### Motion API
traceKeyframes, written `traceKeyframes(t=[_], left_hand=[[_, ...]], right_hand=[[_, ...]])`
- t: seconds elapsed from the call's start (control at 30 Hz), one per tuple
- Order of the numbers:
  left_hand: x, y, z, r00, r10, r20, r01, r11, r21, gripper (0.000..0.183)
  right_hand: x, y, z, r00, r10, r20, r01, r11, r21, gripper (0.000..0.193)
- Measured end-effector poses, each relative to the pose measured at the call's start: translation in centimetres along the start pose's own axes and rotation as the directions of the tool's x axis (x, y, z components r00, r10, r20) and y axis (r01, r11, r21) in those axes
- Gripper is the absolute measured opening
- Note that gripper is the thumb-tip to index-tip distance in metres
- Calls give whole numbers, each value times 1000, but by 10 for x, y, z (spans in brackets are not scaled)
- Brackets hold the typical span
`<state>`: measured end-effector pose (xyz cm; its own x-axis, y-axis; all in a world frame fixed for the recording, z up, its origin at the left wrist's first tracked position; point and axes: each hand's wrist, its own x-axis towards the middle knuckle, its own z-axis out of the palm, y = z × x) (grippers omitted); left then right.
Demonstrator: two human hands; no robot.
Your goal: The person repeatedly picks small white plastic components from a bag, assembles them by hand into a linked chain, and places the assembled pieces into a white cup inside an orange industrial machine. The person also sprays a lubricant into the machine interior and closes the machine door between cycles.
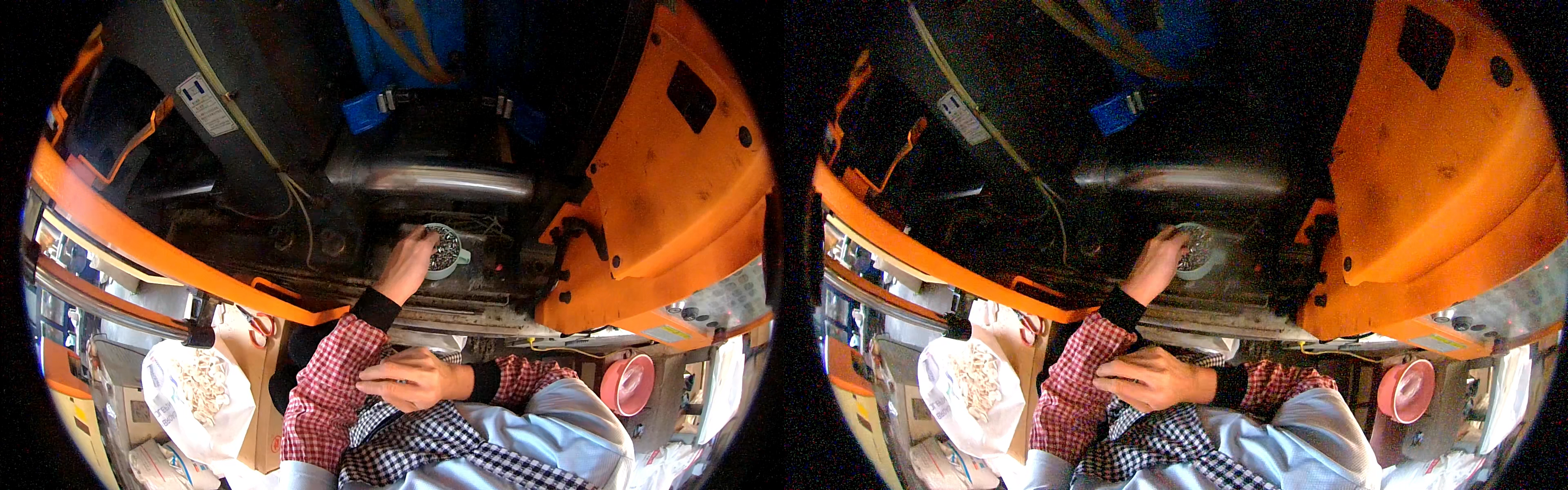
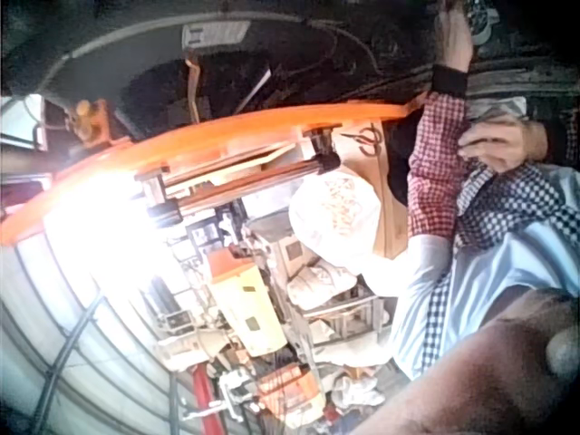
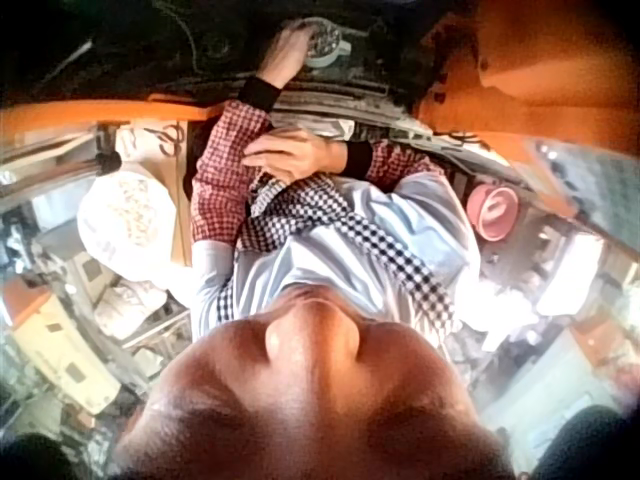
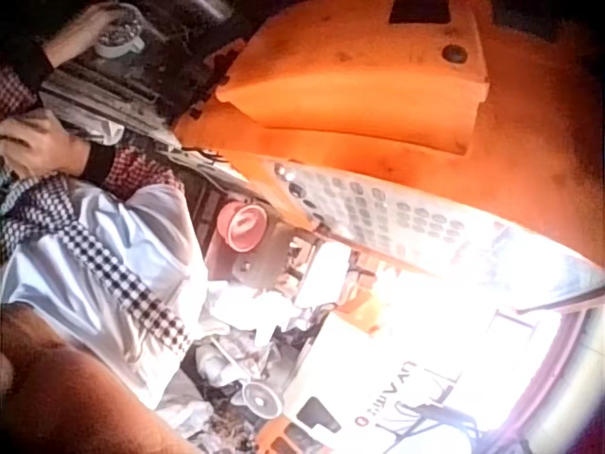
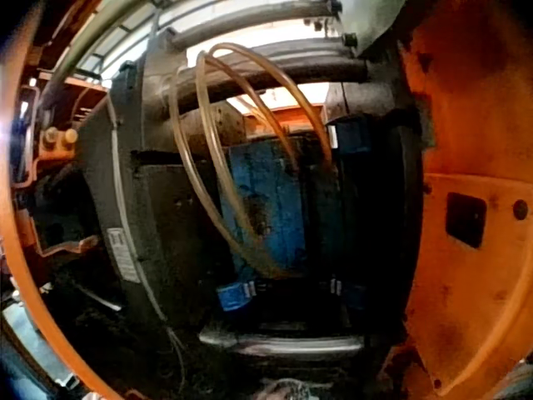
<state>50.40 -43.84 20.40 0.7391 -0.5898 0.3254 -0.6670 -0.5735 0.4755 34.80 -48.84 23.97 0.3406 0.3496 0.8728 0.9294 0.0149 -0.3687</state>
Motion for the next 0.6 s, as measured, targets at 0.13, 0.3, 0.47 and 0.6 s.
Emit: traceKeyframes(t=[0.13, 0.3, 0.47, 0.6], left_hand=[[-2, 6, -4, 1000, -8, -27, 9, 1000, 22, 18], [-1, 11, -12, 960, -280, 2, 259, 883, -391, 11], [-13, 7, -29, 826, -455, 332, 271, -195, -943, 11], [-22, -19, -15, 825, -407, 392, 177, -474, -863, 13]], right_hand=[[0, 5, -2, 1000, 5, -23, -6, 1000, -8, 34], [5, 9, -17, 995, 25, -99, -39, 988, -146, 28], [8, 44, -59, 850, 307, -429, -498, 734, -462, 11], [-18, 91, -97, 695, 626, -354, -672, 389, -630, 15]])
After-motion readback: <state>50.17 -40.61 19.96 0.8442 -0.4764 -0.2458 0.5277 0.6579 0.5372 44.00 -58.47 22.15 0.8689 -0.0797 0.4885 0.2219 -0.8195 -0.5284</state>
